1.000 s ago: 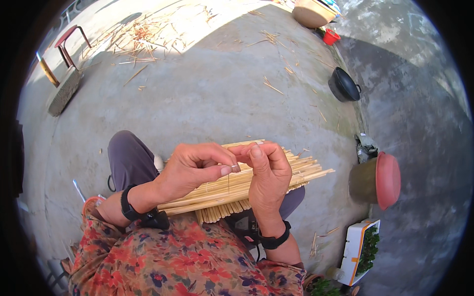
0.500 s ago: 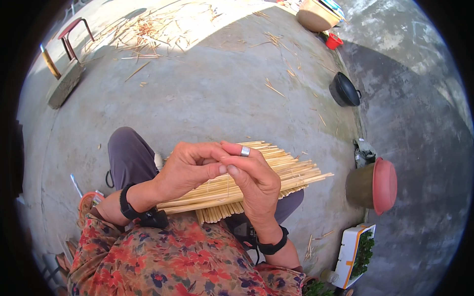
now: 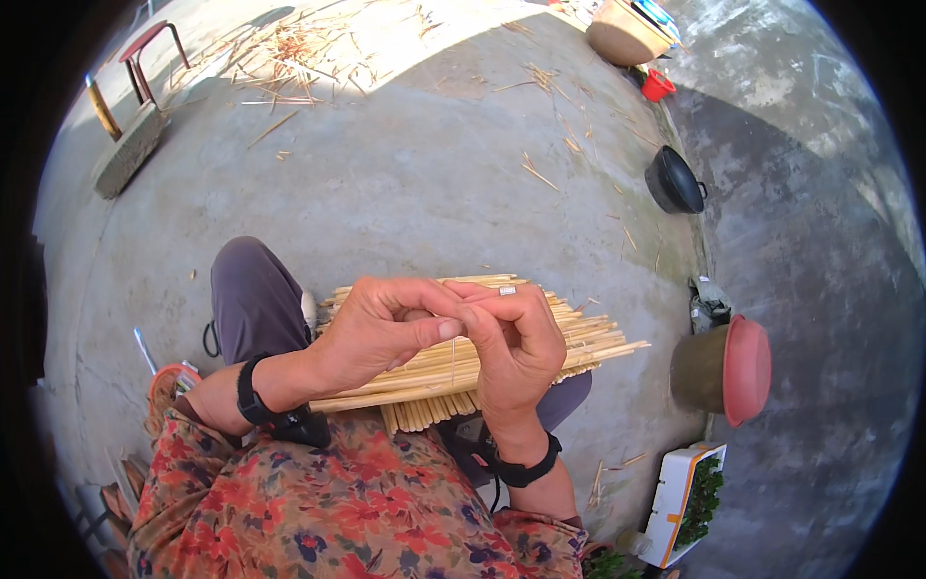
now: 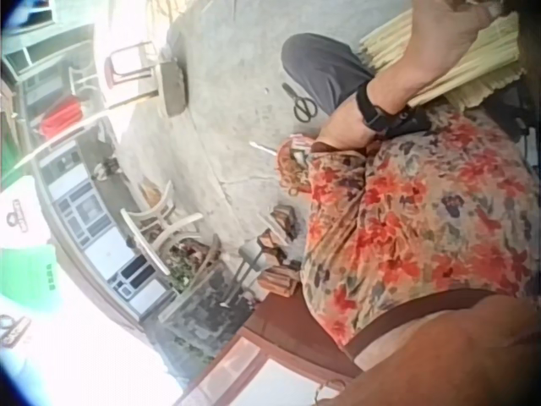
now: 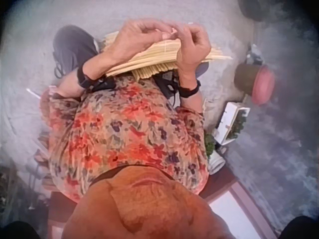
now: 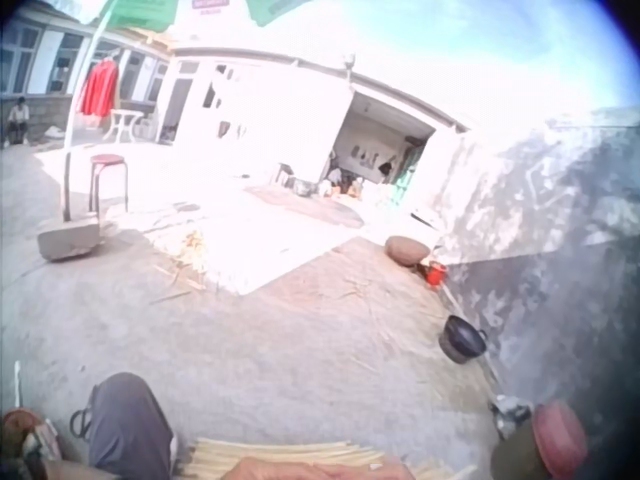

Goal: Sewing reed sticks together with thread to create a mat.

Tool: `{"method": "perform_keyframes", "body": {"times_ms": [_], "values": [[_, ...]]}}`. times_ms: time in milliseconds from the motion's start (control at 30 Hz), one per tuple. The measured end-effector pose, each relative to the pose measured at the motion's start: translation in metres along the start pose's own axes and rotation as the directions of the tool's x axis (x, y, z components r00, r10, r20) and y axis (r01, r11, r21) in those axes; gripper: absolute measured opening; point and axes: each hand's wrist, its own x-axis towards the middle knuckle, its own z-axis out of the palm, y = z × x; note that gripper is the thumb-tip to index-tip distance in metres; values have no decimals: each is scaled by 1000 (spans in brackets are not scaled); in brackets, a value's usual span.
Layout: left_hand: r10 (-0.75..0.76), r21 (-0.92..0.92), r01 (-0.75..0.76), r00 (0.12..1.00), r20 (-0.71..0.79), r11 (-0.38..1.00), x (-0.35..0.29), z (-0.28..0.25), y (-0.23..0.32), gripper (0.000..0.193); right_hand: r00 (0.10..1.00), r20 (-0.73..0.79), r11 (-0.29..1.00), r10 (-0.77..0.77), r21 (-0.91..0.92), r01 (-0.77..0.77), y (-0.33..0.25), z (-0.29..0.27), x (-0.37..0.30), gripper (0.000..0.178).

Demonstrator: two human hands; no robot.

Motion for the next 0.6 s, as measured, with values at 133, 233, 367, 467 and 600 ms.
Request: {"method": "perform_keyframes", "body": {"times_ms": [133, 233, 367, 467, 600], "values": [[-22, 98, 20, 999, 25, 995, -1, -4, 1, 10, 941, 136, 747, 309, 578, -329, 4, -18, 10, 19], [-42, 96, 43, 999, -19, 994, 1, -6, 3, 10, 933, 210, 765, 291, 535, -359, -4, -5, 4, 27], [-93, 118, 94, 996, -10, 989, -1, -5, 8, 10, 945, 270, 942, 182, 227, -246, -2, -2, -4, 26], [-120, 121, 120, 993, -14, 985, -2, -5, 9, 11, 954, 207, 923, 216, 275, -268, 1, -3, -9, 18], [-125, 18, 126, 991, -51, 992, -3, -2, 8, 12, 980, 133, 969, 151, 174, -173, 0, -1, -10, 14]]}}
